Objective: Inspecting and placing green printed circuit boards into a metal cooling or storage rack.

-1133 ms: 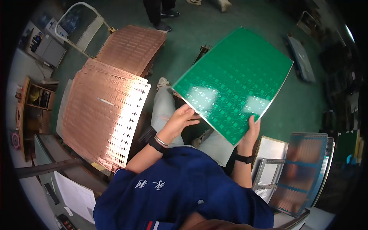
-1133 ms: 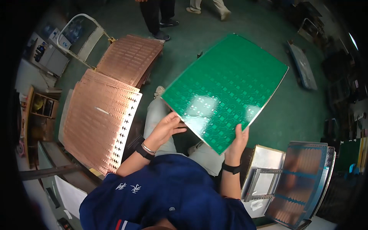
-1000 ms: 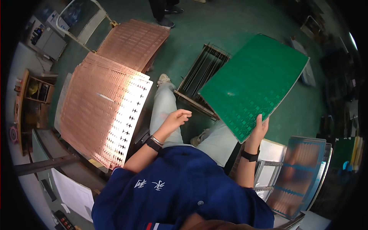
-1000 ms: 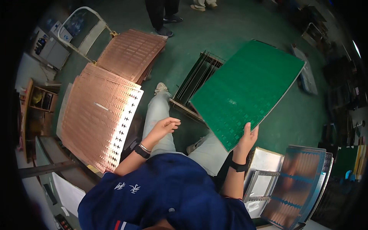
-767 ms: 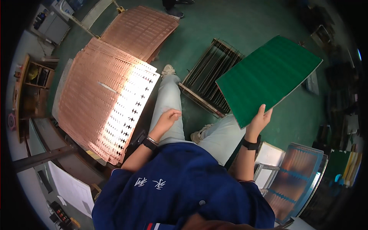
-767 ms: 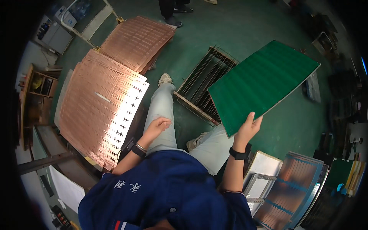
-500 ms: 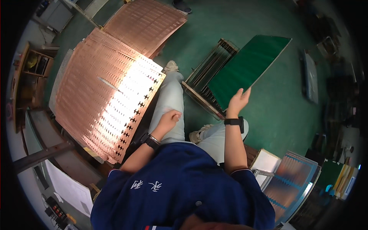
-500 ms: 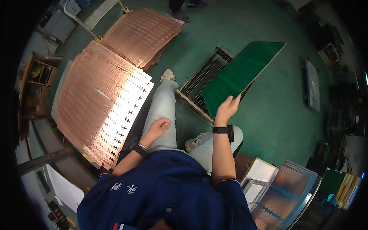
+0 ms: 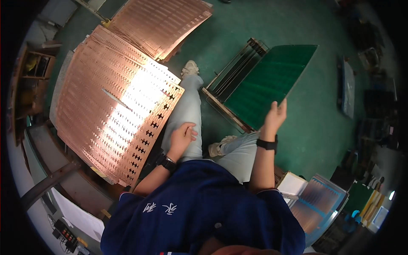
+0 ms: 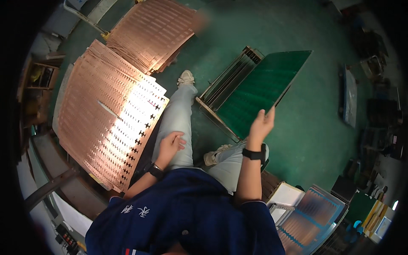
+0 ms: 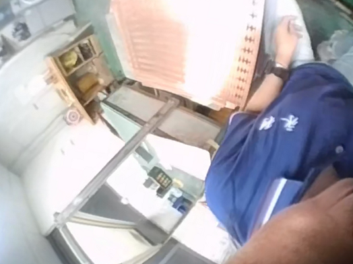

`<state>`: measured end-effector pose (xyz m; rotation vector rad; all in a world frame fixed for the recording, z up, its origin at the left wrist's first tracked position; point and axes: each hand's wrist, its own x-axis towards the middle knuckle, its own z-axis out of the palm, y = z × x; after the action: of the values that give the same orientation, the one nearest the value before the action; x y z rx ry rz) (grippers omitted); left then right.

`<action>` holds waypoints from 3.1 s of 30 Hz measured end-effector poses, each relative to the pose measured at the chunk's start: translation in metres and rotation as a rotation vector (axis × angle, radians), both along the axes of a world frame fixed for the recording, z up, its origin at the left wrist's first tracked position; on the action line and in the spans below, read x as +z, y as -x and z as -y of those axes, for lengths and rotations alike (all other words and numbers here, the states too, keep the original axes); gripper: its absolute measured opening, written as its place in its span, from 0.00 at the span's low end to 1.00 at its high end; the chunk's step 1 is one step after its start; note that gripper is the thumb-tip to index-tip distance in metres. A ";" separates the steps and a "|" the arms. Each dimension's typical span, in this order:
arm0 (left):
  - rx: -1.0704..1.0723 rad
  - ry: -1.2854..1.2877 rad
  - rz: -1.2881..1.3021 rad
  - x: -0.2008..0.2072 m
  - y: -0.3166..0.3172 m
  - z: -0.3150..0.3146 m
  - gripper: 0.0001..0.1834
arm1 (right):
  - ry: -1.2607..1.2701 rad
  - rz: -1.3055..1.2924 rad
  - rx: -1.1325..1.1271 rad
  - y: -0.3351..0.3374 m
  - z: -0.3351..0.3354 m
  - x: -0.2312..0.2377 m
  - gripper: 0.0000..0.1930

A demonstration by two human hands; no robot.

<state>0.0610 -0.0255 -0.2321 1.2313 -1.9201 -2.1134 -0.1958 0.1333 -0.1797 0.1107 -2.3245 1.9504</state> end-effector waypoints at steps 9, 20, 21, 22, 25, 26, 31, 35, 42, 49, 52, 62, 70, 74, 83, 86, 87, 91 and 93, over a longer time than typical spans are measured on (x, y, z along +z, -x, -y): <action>-0.003 0.216 -0.021 0.002 0.000 -0.006 0.10 | -0.086 -0.085 -0.018 0.008 0.023 -0.015 0.24; 0.047 0.232 -0.015 0.003 0.004 -0.006 0.11 | -0.129 -0.028 -0.042 0.019 0.055 -0.081 0.25; 0.044 0.232 -0.018 0.003 0.004 -0.005 0.11 | -0.118 0.026 -0.036 0.027 0.058 -0.083 0.25; 0.029 0.265 -0.005 0.004 0.004 -0.005 0.11 | -0.163 -0.003 -0.043 0.040 0.058 -0.103 0.25; -0.006 0.317 0.013 0.009 0.009 -0.004 0.11 | -0.388 0.028 -0.013 0.060 0.076 -0.113 0.26; -0.013 0.342 0.018 0.009 0.010 -0.003 0.11 | -0.440 0.117 -0.005 0.060 0.085 -0.114 0.26; -0.019 0.388 0.049 0.005 0.013 -0.002 0.10 | -0.664 0.232 0.136 0.062 0.102 -0.157 0.33; -0.014 0.465 0.050 0.008 0.014 -0.001 0.10 | -0.925 0.292 0.260 0.055 0.109 -0.173 0.31; -0.007 0.513 0.072 0.005 0.012 -0.003 0.10 | -1.081 0.235 0.253 0.039 0.110 -0.198 0.20; 0.001 0.528 0.005 0.005 0.013 -0.006 0.10 | -1.070 0.364 0.243 0.051 0.108 -0.180 0.13; -0.020 0.533 -0.044 -0.002 0.008 -0.009 0.10 | -0.769 0.302 0.285 0.057 0.079 -0.140 0.12; -0.098 0.055 -0.178 -0.006 0.008 -0.017 0.11 | 0.335 0.281 0.244 0.003 -0.133 0.096 0.14; -0.373 -0.678 -0.842 0.121 0.048 -0.059 0.18 | 0.894 0.333 0.332 -0.110 -0.109 0.083 0.17; -0.094 -0.685 -0.853 0.144 0.038 -0.052 0.21 | 0.871 0.397 0.634 -0.134 -0.103 0.070 0.18; 0.161 -0.514 -0.767 0.143 -0.002 0.016 0.21 | 1.094 -0.021 0.043 -0.076 -0.179 0.147 0.19; 0.150 -0.495 -0.755 0.145 -0.009 0.023 0.18 | 0.875 -0.144 0.021 -0.089 -0.190 0.158 0.23; 0.138 -0.503 -0.747 0.140 -0.009 0.027 0.18 | 0.870 -0.147 0.006 -0.092 -0.196 0.156 0.23; 0.212 -0.429 -0.730 0.138 -0.008 0.036 0.13 | 0.666 -0.123 0.112 -0.090 -0.233 0.147 0.22; 0.259 -0.343 -0.764 0.136 -0.006 0.045 0.12 | 0.617 -0.110 0.219 -0.089 -0.248 0.144 0.22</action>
<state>0.0673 -0.0708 -0.0966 0.5057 -1.0565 -2.3334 -0.1072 0.3811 -0.0360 0.4161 -1.6052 2.5899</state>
